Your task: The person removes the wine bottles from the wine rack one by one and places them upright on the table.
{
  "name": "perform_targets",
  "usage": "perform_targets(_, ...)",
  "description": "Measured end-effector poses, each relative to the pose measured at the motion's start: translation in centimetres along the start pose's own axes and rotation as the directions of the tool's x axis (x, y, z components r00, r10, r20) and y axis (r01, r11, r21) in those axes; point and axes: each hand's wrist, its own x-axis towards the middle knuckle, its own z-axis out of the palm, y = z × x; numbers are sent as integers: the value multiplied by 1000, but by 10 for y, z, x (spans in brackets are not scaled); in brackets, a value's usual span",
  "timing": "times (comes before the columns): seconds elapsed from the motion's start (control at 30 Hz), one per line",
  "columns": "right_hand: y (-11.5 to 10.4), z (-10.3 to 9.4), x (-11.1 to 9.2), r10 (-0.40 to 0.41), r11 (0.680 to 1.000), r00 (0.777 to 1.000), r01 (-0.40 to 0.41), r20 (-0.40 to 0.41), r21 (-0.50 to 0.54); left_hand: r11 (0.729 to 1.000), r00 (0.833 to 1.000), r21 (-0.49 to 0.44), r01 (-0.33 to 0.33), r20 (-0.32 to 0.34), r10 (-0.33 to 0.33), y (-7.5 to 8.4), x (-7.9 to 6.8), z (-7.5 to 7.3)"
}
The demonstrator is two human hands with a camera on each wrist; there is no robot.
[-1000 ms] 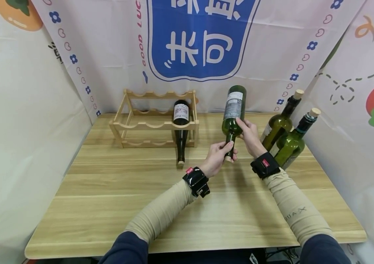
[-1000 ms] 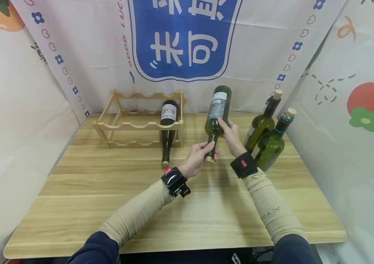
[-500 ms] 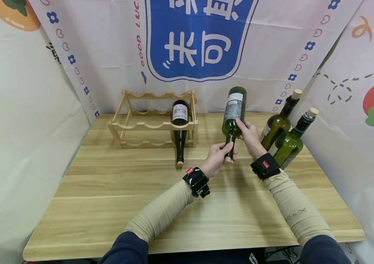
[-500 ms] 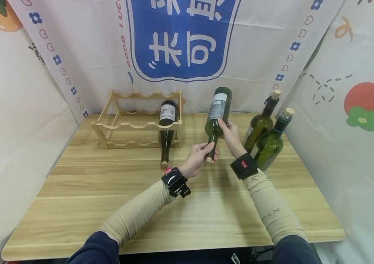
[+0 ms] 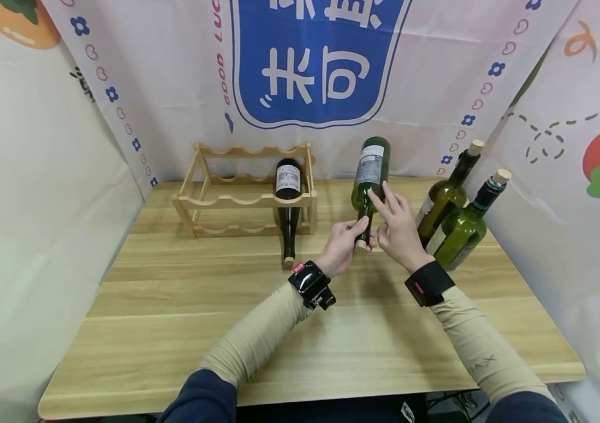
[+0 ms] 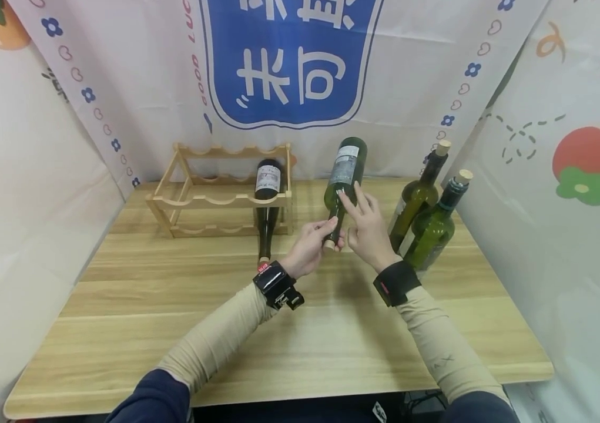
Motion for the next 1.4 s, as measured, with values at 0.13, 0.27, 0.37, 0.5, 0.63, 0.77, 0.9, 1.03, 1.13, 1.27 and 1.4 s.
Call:
perform_targets(0.13,1,8,4,-178,972,984,172,-22,-162,1000,1000,-12,6,13,-6,10,0,0)
perform_targets(0.27,1,16,11,-246,953,968,231,-56,-194,1000,1000,-17,19,11,-19,18,-2,-1)
perform_targets(0.37,2,18,16,-284,944,954,260,-100,-204,1000,1000,-13,22,17,-22,22,-3,0)
perform_targets(0.5,2,17,22,-333,928,935,300,-125,-222,1000,999,16,3,36,-3,27,-3,-1)
perform_targets(0.63,-1,13,23,-346,927,931,320,-118,-194,994,998,106,-14,64,7,31,-3,-3)
perform_targets(0.77,-8,7,28,-319,943,942,304,-102,-137,978,996,205,-28,94,9,39,-2,-7)
perform_targets(0.9,-17,0,37,-281,959,954,273,-102,-80,976,997,219,-7,82,-11,47,4,-13)
perform_targets(1.03,-24,-10,45,-229,973,968,228,-103,-21,971,998,237,-43,-41,54,48,15,-21)
perform_targets(1.13,-31,-19,50,-201,979,976,203,-87,19,929,986,358,-93,-97,136,45,25,-28)
perform_targets(1.27,-39,-28,54,-182,981,980,187,-79,56,821,979,555,-136,-49,196,36,39,-34)
perform_targets(1.4,-46,-35,59,-183,975,980,191,-77,117,728,965,650,-218,32,260,30,51,-36)
